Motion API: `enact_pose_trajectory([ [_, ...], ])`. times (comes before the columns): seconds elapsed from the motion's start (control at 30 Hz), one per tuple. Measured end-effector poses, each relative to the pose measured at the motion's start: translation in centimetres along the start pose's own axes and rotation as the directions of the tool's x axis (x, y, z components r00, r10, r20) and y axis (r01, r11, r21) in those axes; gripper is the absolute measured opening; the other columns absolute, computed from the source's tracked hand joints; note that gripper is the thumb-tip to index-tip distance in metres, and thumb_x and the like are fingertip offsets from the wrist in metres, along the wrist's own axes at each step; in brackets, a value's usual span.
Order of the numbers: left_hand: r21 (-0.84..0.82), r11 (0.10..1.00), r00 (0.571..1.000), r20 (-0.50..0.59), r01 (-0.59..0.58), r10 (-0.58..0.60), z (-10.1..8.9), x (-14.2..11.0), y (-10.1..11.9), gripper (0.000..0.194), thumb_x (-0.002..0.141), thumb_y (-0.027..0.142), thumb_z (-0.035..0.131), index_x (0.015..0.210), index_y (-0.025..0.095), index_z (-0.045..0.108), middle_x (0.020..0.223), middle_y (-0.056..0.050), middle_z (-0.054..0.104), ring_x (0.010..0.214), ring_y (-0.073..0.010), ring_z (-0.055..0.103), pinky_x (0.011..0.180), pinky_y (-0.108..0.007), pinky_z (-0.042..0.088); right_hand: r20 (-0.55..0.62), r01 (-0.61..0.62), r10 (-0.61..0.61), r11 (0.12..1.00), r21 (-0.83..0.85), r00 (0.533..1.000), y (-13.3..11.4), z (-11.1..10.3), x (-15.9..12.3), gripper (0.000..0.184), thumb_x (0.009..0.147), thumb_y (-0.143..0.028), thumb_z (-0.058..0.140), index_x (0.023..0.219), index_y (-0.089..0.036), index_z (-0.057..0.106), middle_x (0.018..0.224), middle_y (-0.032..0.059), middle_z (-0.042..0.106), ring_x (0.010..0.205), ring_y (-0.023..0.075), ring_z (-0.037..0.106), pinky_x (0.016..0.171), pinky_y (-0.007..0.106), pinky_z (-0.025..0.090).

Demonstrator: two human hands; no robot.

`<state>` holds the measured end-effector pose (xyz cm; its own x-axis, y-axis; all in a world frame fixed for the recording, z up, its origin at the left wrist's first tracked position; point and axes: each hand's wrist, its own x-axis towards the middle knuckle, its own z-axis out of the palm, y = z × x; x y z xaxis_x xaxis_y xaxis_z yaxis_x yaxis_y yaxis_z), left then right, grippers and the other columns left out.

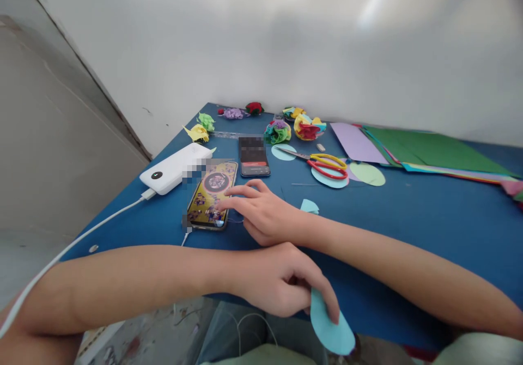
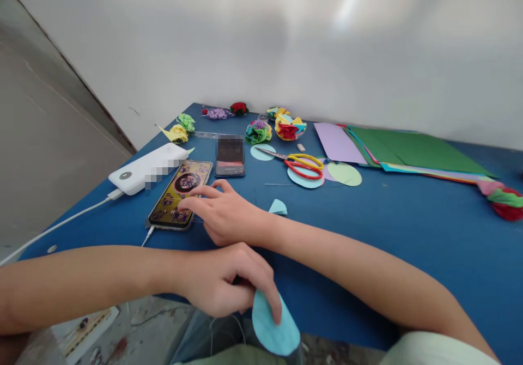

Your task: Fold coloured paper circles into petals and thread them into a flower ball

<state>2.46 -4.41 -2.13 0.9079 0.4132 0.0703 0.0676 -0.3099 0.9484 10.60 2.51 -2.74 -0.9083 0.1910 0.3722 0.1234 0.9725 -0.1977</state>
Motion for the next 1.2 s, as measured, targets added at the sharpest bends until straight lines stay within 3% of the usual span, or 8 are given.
enact_pose_trajectory([
  [0.3,-0.026,0.996,0.996,0.047,0.082,-0.080,-0.2,0.1,-0.1,0.044,0.065,-0.001,0.038,0.092,0.018,0.067,0.075,-0.001,0.064,0.066,-0.0118,0.058,0.062,-0.019,0.049,0.092,-0.025,0.022,0.999,0.029,0.995,0.0,0.6,0.1,0.052,0.074,0.000,0.031,0.123,-0.015,0.039,0.122,0.0085,0.055,0.129,0.0244,0.028,0.096,0.047,0.025],
  [0.47,-0.082,0.996,0.998,0.058,0.024,-0.020,-0.6,-0.4,0.6,0.041,0.069,0.001,0.033,0.091,0.011,0.066,0.083,-0.005,0.060,0.063,-0.0106,0.055,0.065,-0.020,0.049,-0.065,-0.070,0.082,0.983,0.167,0.995,-0.1,-1.3,-0.5,0.055,0.071,0.001,0.034,0.123,-0.016,0.038,0.128,0.0081,0.048,0.127,0.0216,0.030,0.098,0.042,0.028],
  [0.53,-0.060,0.998,1.000,-0.016,0.003,-0.004,-0.7,-0.5,0.8,0.035,0.077,0.006,0.033,0.091,0.010,0.065,0.083,-0.006,0.060,0.065,-0.0108,0.055,0.067,-0.021,0.049,-0.169,-0.174,0.237,0.931,0.320,0.957,-0.4,-2.5,-1.7,0.044,0.077,-0.003,0.035,0.118,-0.018,0.043,0.122,0.0081,0.051,0.120,0.0197,0.038,0.098,0.039,0.031],
  [0.6,0.016,1.000,0.986,-0.170,0.000,0.003,-0.7,-0.5,0.8,0.032,0.086,0.018,0.034,0.090,0.010,0.065,0.079,-0.006,0.060,0.067,-0.0112,0.055,0.068,-0.022,0.048,-0.234,-0.285,0.444,0.818,0.499,0.865,-0.8,-3.6,-3.5,0.028,0.086,-0.013,0.034,0.110,-0.019,0.048,0.110,0.0069,0.055,0.106,0.0173,0.049,0.092,0.034,0.038],
  [0.77,0.183,0.980,0.829,-0.558,0.077,0.039,-0.9,0.3,0.0,0.023,0.087,0.027,0.044,0.092,0.014,0.063,0.086,-0.004,0.063,0.072,-0.0103,0.055,0.067,-0.020,0.044,-0.009,-0.476,0.739,0.443,0.760,0.674,-1.9,-4.7,-8.2,0.021,0.091,-0.036,0.037,0.099,-0.022,0.051,0.089,0.0025,0.056,0.082,0.0142,0.054,0.072,0.025,0.045],
  [0.87,0.183,0.975,0.773,-0.634,0.123,0.022,-1.0,0.6,-0.4,0.019,0.087,0.026,0.045,0.099,0.018,0.058,0.089,-0.002,0.061,0.066,-0.0080,0.053,0.059,-0.018,0.042,0.074,-0.562,0.762,0.405,0.721,0.644,-2.1,-4.7,-9.4,0.024,0.088,-0.042,0.043,0.091,-0.021,0.055,0.086,0.0013,0.056,0.080,0.0133,0.052,0.069,0.022,0.044],
  [1.0,0.146,0.963,0.695,-0.717,0.226,-0.055,-1.3,0.7,-0.4,0.019,0.086,0.031,0.048,0.100,0.019,0.050,0.071,0.002,0.054,0.055,-0.0065,0.045,0.051,-0.018,0.037,0.129,-0.563,0.758,0.347,0.750,0.639,-1.9,-4.2,-9.9,0.030,0.088,-0.046,0.042,0.085,-0.019,0.055,0.073,-0.0001,0.054,0.064,0.0112,0.052,0.057,0.021,0.043],
  [1.2,0.234,0.921,0.723,-0.688,0.312,-0.070,-2.2,1.0,-0.4,0.018,0.085,0.033,0.047,0.090,0.018,0.055,0.072,0.003,0.055,0.057,-0.0062,0.045,0.052,-0.018,0.036,0.002,-0.557,0.794,0.425,0.714,0.608,-2.0,-3.1,-10.4,0.026,0.086,-0.044,0.046,0.087,-0.020,0.056,0.067,-0.0012,0.055,0.058,0.0105,0.053,0.055,0.021,0.044],
])
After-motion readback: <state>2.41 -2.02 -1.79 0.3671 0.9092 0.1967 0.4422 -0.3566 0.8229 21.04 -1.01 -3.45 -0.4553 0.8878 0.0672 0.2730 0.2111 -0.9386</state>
